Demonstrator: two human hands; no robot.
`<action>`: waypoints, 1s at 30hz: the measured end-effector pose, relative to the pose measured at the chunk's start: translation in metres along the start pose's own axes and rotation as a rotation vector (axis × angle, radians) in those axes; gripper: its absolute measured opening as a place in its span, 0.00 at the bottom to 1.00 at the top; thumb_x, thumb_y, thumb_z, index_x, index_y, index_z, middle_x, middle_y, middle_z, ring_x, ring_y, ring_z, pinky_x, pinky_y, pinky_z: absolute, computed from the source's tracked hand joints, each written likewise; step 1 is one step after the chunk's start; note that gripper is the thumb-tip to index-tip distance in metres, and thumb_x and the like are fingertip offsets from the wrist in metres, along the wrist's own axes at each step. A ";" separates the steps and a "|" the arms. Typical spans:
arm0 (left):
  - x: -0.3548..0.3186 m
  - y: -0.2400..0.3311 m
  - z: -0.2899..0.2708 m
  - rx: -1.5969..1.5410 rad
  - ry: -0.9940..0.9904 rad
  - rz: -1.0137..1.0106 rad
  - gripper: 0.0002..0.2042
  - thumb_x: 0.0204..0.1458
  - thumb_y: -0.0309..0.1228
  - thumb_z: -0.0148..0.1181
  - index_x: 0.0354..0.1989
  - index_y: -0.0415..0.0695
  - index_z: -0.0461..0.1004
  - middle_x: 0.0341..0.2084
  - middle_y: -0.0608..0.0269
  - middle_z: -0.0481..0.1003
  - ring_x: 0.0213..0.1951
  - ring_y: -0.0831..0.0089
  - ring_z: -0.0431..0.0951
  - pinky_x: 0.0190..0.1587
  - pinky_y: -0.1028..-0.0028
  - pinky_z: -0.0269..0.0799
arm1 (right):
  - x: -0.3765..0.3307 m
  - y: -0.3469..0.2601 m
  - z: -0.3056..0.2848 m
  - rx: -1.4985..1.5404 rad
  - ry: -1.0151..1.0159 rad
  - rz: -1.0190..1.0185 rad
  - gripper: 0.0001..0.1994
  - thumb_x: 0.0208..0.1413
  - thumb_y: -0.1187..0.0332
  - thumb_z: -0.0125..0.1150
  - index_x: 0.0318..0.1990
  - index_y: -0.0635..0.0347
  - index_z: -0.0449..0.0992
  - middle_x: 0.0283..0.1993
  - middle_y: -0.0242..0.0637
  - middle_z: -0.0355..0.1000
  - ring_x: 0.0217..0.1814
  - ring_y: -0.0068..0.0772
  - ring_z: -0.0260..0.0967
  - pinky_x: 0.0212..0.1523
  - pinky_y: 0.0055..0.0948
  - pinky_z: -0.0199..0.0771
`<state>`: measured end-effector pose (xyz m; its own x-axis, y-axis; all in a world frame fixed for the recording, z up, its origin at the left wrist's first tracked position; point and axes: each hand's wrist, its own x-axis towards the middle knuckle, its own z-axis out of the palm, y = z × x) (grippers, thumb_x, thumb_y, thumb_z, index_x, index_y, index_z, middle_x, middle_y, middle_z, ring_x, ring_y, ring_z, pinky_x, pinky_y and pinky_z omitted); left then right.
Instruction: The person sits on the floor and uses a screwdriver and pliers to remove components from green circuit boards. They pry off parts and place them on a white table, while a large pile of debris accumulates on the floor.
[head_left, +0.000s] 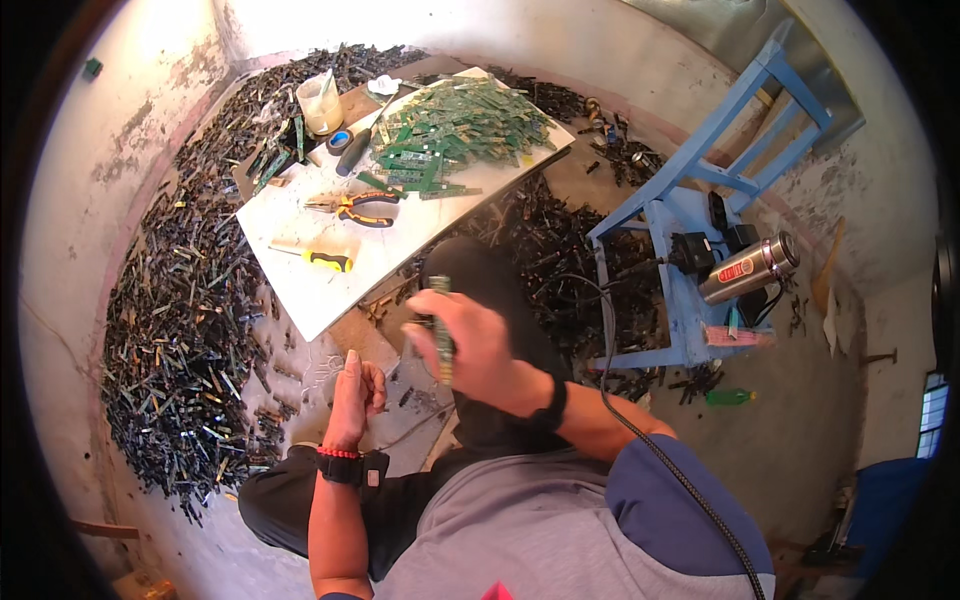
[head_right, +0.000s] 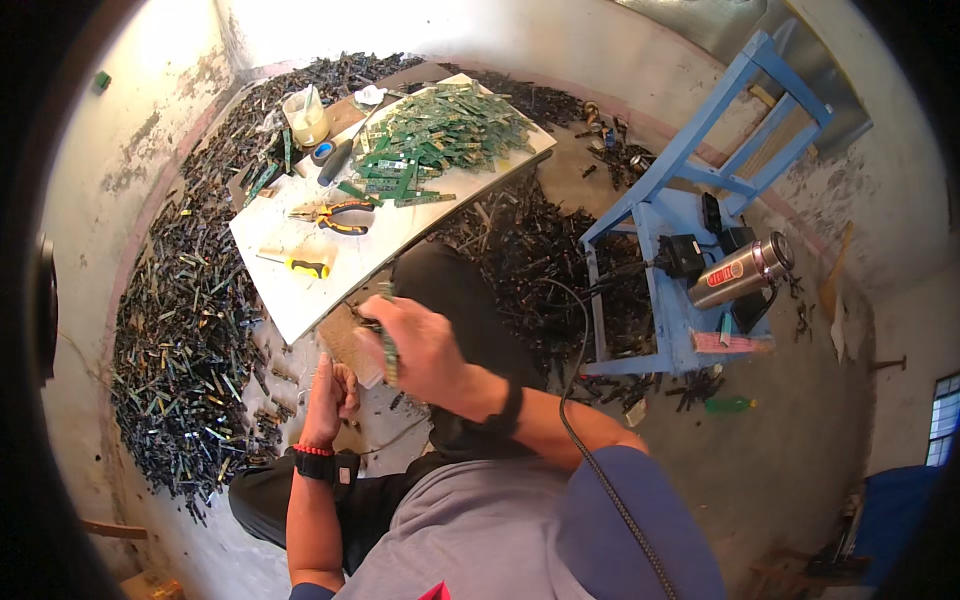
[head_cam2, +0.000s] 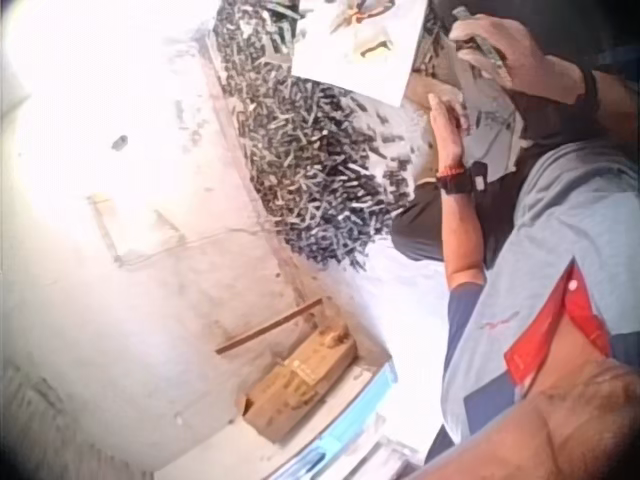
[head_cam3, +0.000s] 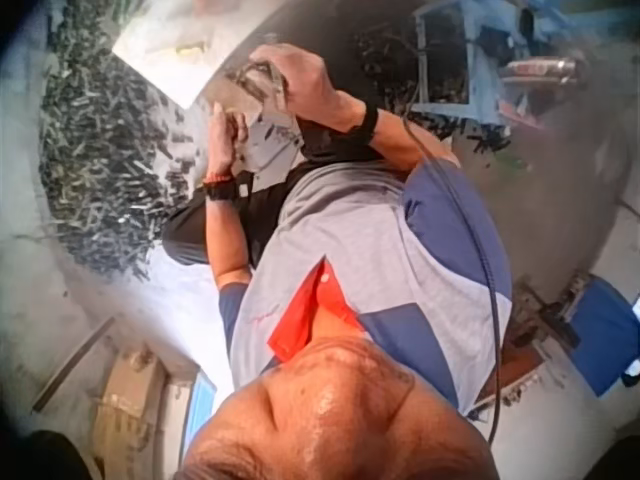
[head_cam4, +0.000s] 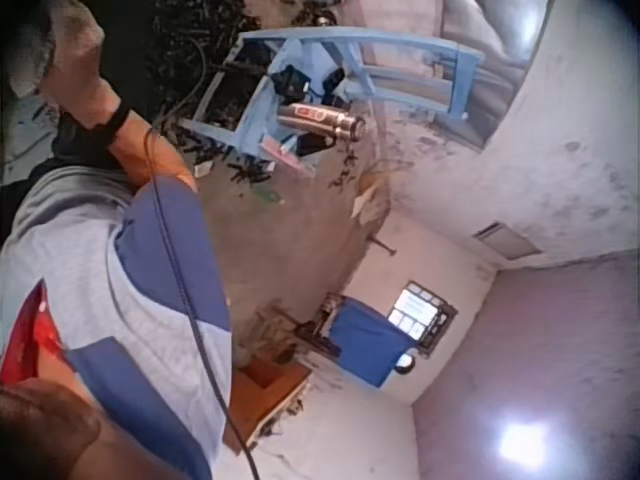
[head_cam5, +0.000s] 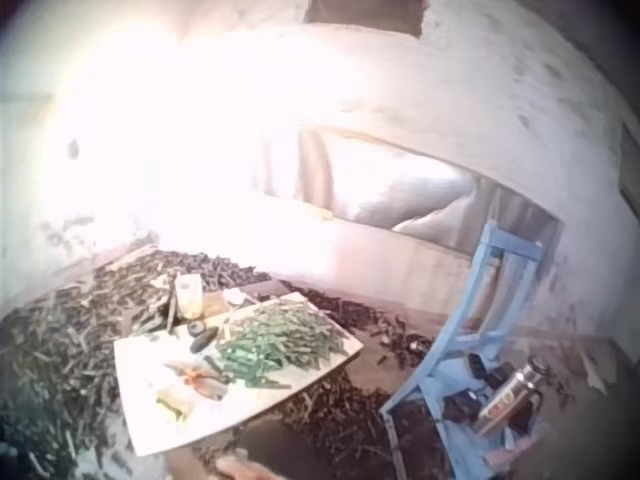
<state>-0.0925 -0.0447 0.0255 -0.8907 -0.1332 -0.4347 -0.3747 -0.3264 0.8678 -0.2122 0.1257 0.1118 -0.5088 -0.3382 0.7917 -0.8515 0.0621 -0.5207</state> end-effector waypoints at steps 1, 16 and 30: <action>0.000 -0.005 -0.003 0.030 0.031 0.005 0.31 0.60 0.61 0.30 0.19 0.46 0.63 0.09 0.70 0.59 0.12 0.81 0.56 0.15 0.81 0.47 | 0.001 0.000 -0.018 -0.054 0.002 -0.061 0.14 0.49 0.75 0.65 0.43 0.64 0.71 0.36 0.44 0.74 0.34 0.42 0.75 0.34 0.30 0.76; -0.013 -0.059 0.020 -0.084 0.185 -0.046 0.31 0.60 0.61 0.34 0.20 0.45 0.64 0.10 0.72 0.57 0.11 0.81 0.53 0.15 0.80 0.47 | -0.044 0.083 -0.138 -0.347 0.192 0.450 0.13 0.51 0.75 0.61 0.45 0.60 0.72 0.35 0.43 0.75 0.35 0.38 0.75 0.35 0.31 0.74; -0.063 -0.066 0.045 -0.369 0.130 0.030 0.33 0.56 0.66 0.30 0.25 0.45 0.64 0.12 0.69 0.58 0.14 0.77 0.54 0.21 0.78 0.51 | -0.046 -0.018 -0.010 0.178 -0.583 -0.064 0.33 0.39 0.83 0.52 0.60 0.74 0.59 0.55 0.58 0.66 0.57 0.56 0.65 0.55 0.40 0.68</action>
<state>-0.0235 0.0276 0.0065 -0.8509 -0.2576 -0.4579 -0.2104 -0.6317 0.7461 -0.1752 0.1492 0.0877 -0.2615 -0.7971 0.5443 -0.8184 -0.1158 -0.5628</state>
